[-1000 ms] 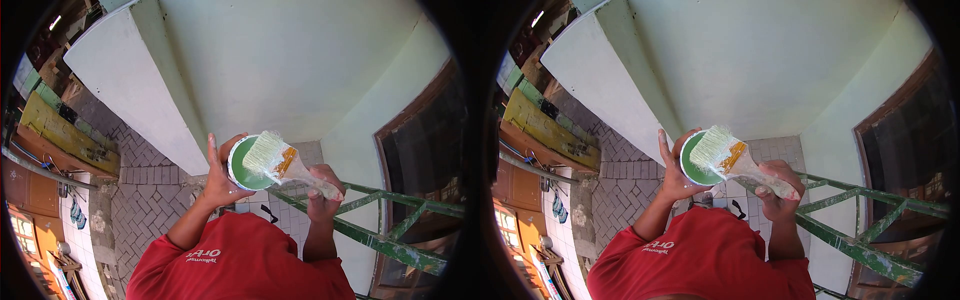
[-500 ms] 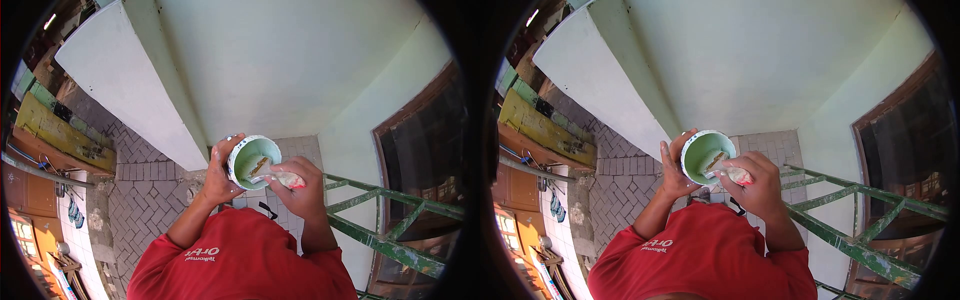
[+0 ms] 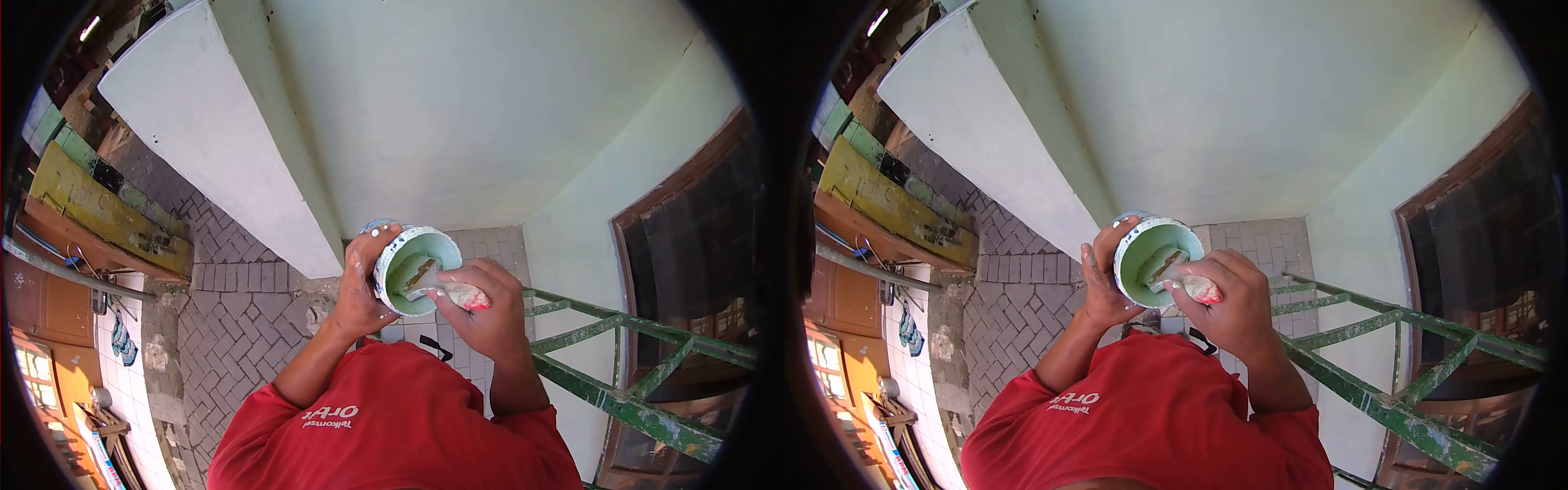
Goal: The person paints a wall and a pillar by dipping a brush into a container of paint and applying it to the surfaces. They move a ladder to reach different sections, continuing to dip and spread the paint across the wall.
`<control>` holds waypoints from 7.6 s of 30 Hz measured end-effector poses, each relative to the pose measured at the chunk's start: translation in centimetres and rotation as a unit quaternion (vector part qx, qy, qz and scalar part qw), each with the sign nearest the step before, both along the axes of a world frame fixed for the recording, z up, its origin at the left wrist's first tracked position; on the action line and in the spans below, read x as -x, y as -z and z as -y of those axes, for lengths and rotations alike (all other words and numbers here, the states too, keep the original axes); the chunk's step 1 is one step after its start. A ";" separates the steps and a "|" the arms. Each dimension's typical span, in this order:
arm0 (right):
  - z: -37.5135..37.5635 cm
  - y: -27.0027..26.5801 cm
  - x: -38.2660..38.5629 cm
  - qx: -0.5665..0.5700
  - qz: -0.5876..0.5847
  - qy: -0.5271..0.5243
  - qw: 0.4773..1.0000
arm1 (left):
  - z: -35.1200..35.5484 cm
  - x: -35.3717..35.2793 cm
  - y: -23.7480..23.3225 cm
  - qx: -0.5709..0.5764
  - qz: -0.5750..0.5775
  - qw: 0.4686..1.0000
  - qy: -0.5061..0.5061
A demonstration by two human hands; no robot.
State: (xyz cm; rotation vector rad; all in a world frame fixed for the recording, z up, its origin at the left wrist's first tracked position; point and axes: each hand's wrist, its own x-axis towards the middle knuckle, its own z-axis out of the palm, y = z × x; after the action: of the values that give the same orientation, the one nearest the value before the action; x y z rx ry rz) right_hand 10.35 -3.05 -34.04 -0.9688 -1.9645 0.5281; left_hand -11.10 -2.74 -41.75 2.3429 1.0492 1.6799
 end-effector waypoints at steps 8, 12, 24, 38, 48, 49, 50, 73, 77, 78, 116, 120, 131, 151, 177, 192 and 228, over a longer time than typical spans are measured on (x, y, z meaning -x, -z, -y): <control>0.5 -0.3 -0.8 0.015 -0.041 0.007 0.999 | 0.2 -0.4 -0.1 -0.009 -0.005 1.000 -0.005; 0.7 0.0 -1.8 0.043 -0.083 0.002 0.996 | 0.4 -0.1 1.5 0.035 -0.015 0.999 -0.015; 0.2 6.4 -1.7 0.086 -0.157 0.067 0.982 | 1.4 1.0 6.9 0.221 0.042 0.973 0.050; -4.0 11.4 0.2 0.155 -0.398 0.093 0.899 | -7.0 -0.8 9.1 0.272 0.170 0.944 0.080; -9.6 9.9 1.5 0.267 -0.522 0.060 0.808 | -8.2 3.6 3.9 0.256 0.053 0.963 0.070; -10.0 9.7 1.9 0.275 -0.556 0.027 0.784 | -8.5 3.7 3.2 0.243 0.099 0.963 0.067; -10.6 9.5 2.2 0.285 -0.579 -0.010 0.764 | -9.0 4.2 2.4 0.240 0.071 0.966 0.056; -17.4 4.8 11.9 0.397 -0.610 -0.156 0.668 | -9.9 11.3 -1.3 0.215 0.169 0.961 0.030; -18.9 4.4 12.0 0.307 -0.483 -0.214 0.792 | -9.4 11.9 -1.4 0.211 0.188 0.959 0.010; -19.1 4.2 11.9 0.267 -0.427 -0.216 0.837 | -9.4 12.1 -1.4 0.202 0.188 0.961 0.006; -42.6 -26.7 26.5 -0.627 0.015 0.010 0.779 | -7.4 10.7 -0.2 0.238 0.224 0.937 -0.125; -40.7 -18.7 27.8 -0.571 0.136 -0.058 0.807 | -6.7 11.3 -0.3 0.222 0.219 0.938 -0.152; -42.3 -33.4 26.3 -0.359 0.086 -0.045 0.928 | -6.2 12.1 -0.5 0.234 0.214 0.933 -0.170; -38.9 -17.1 25.0 -0.464 0.150 -0.126 0.864 | -4.9 12.4 -1.3 0.225 0.208 0.937 -0.168; -36.4 -28.0 27.4 -0.486 0.065 -0.153 0.858 | -2.9 11.8 -0.6 0.193 0.195 0.933 -0.233; -41.9 -33.8 35.6 -0.535 0.312 -0.282 0.733 | -4.8 11.6 0.0 0.193 0.217 0.929 -0.228; -36.4 -35.6 42.2 -0.632 0.233 -0.292 0.679 | -3.9 12.6 -0.6 0.147 0.228 0.930 -0.247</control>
State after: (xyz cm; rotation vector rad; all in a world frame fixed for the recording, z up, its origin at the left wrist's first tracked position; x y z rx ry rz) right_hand -31.89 33.32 1.61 0.5037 -2.3503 -0.8494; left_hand -23.66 1.21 -41.12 1.4736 1.7222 1.9083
